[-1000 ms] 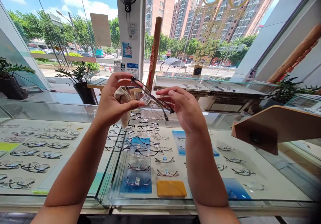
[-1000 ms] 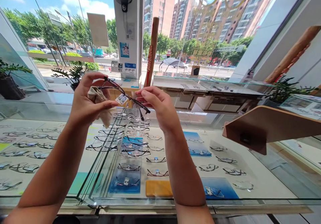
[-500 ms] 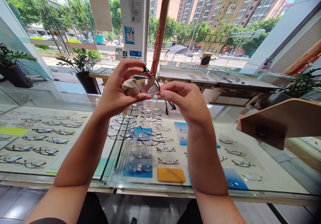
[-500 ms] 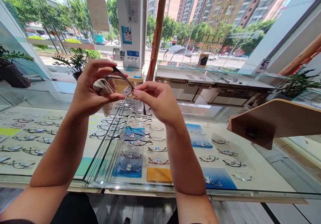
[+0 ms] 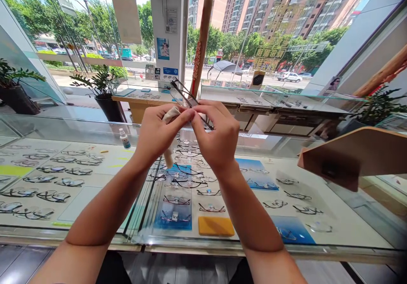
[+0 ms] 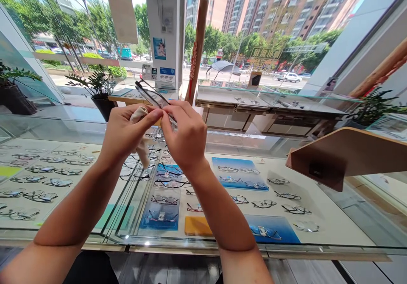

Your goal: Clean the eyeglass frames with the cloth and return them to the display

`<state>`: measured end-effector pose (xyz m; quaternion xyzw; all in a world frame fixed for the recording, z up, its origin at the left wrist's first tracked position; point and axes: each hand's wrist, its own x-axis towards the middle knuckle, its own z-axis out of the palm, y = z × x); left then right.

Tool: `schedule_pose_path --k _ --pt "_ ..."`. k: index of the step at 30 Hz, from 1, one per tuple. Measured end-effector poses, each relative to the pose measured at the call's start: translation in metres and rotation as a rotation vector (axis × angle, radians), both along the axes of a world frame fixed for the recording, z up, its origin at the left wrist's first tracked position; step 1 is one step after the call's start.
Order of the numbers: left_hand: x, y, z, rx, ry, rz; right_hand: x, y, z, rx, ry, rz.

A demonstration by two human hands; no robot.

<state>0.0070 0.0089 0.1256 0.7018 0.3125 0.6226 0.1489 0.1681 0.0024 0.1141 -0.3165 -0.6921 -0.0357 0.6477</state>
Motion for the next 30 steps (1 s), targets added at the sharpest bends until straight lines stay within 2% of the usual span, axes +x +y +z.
schedule_pose_path --k 4,8,10,13,17,22,25,30 --pt "-0.007 0.015 -0.003 -0.052 -0.059 -0.027 -0.005 -0.001 -0.002 -0.024 -0.058 0.027" --pt "-0.024 0.030 -0.002 -0.013 -0.024 0.052 -0.001 -0.001 -0.001 -0.054 -0.115 0.091" --pt "-0.037 0.040 -0.002 0.015 0.068 0.109 0.004 -0.001 0.000 -0.086 -0.100 0.100" --pt "-0.059 0.062 -0.008 -0.006 0.332 0.180 0.012 0.000 0.003 -0.146 -0.067 0.089" --pt "-0.078 0.095 -0.025 -0.150 0.771 0.320 0.019 -0.003 0.008 -0.184 -0.067 0.070" --pt "-0.075 0.122 -0.048 -0.505 1.216 0.469 0.022 -0.008 0.011 -0.235 -0.119 0.053" --pt "-0.073 0.135 -0.065 -0.629 1.315 0.494 0.024 -0.009 0.011 -0.251 -0.135 0.062" --pt "-0.076 0.151 -0.091 -0.694 1.344 0.502 0.025 -0.008 0.013 -0.277 -0.147 0.108"
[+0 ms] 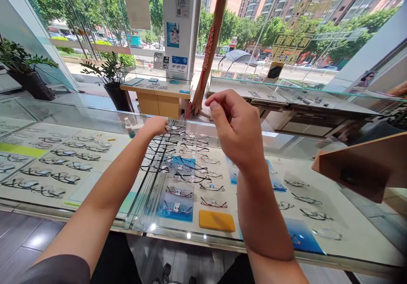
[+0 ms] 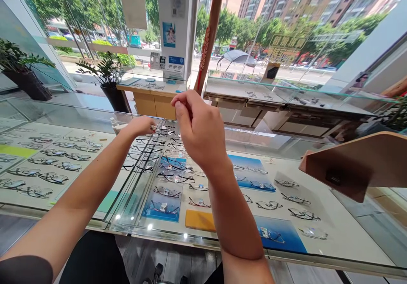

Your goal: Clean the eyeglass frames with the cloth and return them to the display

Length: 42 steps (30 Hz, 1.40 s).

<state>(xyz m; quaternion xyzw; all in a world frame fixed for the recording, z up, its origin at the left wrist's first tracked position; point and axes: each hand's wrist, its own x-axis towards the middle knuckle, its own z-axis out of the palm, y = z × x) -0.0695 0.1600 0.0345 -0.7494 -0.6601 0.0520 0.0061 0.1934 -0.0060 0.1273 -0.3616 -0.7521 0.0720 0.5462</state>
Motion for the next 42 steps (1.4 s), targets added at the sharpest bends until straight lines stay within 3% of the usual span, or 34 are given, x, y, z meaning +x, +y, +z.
schedule_pose_path --k 15,20,28,33,42 --pt "-0.007 0.020 -0.035 0.000 0.037 0.013 -0.002 -0.003 0.001 -0.011 -0.029 0.024" --pt "-0.004 0.021 -0.037 0.009 0.045 0.000 -0.003 -0.004 0.000 -0.003 -0.032 0.026" --pt "0.014 0.019 -0.044 -0.019 0.038 -0.130 -0.004 -0.005 0.001 -0.011 -0.059 0.013" --pt "0.021 0.020 -0.053 -0.038 0.030 -0.140 -0.003 -0.005 0.001 -0.013 -0.073 0.023" --pt "0.021 0.020 -0.053 -0.018 -0.042 -0.116 -0.005 -0.006 0.001 -0.054 -0.095 0.023"
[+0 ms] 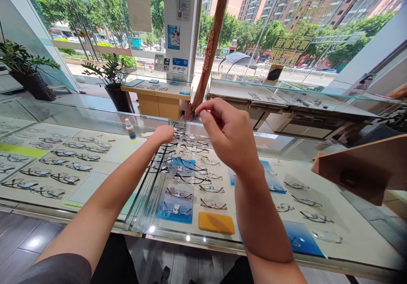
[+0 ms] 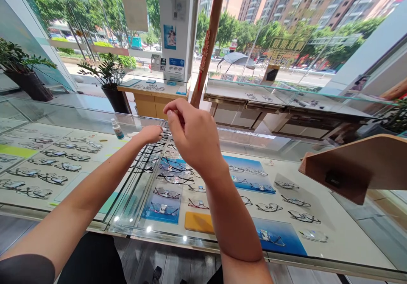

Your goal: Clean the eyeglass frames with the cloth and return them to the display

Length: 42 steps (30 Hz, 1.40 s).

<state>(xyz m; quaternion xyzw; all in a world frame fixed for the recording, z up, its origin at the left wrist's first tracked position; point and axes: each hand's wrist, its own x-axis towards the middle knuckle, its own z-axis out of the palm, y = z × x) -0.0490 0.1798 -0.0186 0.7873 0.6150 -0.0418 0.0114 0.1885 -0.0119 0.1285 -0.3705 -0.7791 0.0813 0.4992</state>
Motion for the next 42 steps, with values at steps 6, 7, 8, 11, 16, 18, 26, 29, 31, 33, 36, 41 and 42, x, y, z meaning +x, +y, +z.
schedule_pose_path --k 6,7,8,11,16,18,26,29,31,33,36,41,42 --pt "0.000 -0.005 0.011 0.043 -0.066 0.029 0.000 0.000 -0.001 -0.001 -0.008 0.013" --pt "-0.001 -0.007 0.015 0.056 -0.077 0.034 0.000 0.000 0.000 0.000 -0.006 0.013" --pt "-0.002 -0.009 0.021 0.073 -0.089 0.037 0.000 0.000 0.000 0.001 -0.003 0.013" --pt "-0.005 -0.017 0.045 0.141 -0.125 0.033 0.001 0.001 0.000 -0.017 -0.008 0.000" --pt "-0.004 -0.050 0.101 0.325 -0.444 -0.039 0.000 0.014 -0.004 -0.171 -0.103 -0.105" --pt "0.002 -0.074 0.121 0.383 -0.700 -0.053 -0.002 0.022 -0.007 -0.221 -0.124 -0.147" --pt "0.039 -0.173 0.154 0.444 -1.152 -0.326 -0.010 0.021 -0.010 -0.111 0.155 -0.122" --pt "0.043 -0.186 0.155 0.466 -1.179 -0.371 -0.011 0.013 -0.009 -0.077 0.208 -0.091" --pt "0.043 -0.189 0.155 0.471 -1.186 -0.387 -0.011 0.011 -0.009 -0.059 0.232 -0.083" --pt "0.041 -0.190 0.156 0.475 -1.194 -0.398 -0.010 0.012 -0.009 -0.044 0.249 -0.071" --pt "0.038 -0.190 0.159 0.469 -1.207 -0.390 -0.006 0.014 -0.010 -0.036 0.265 -0.047" --pt "0.036 -0.185 0.159 0.495 -1.262 -0.333 -0.001 0.014 -0.008 -0.025 0.230 -0.023" --pt "0.036 -0.182 0.159 0.509 -1.267 -0.325 -0.001 0.013 -0.008 -0.024 0.217 -0.020"
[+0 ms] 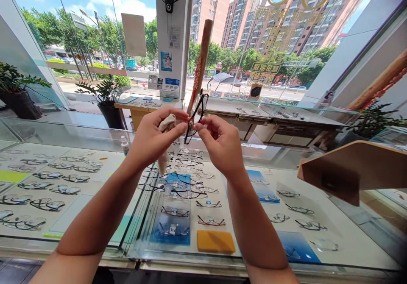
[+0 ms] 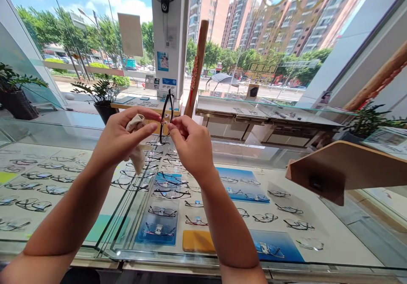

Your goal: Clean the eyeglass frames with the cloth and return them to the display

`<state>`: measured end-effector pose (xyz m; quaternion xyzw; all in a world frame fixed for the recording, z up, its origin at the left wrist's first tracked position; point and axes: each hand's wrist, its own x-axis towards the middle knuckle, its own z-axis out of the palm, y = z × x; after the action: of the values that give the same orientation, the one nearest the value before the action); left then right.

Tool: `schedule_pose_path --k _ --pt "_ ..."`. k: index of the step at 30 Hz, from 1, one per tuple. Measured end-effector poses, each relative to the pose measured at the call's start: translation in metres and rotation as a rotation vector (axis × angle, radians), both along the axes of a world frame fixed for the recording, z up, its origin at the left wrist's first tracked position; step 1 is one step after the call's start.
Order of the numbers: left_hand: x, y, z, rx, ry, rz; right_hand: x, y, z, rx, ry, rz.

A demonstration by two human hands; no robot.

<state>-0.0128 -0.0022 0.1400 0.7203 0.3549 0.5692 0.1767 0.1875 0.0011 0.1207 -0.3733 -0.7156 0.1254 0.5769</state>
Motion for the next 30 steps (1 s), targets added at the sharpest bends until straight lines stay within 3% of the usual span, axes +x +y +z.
schedule_pose_path --k 3,9,30 --pt "0.001 0.009 -0.003 0.007 -0.004 0.008 0.000 -0.003 0.002 0.010 -0.032 0.004" --pt "0.002 0.019 -0.007 -0.016 -0.006 -0.103 0.000 -0.006 0.003 0.005 -0.025 0.042" --pt "0.008 0.023 -0.009 0.059 -0.070 -0.157 0.002 -0.006 0.004 0.009 0.018 0.077"
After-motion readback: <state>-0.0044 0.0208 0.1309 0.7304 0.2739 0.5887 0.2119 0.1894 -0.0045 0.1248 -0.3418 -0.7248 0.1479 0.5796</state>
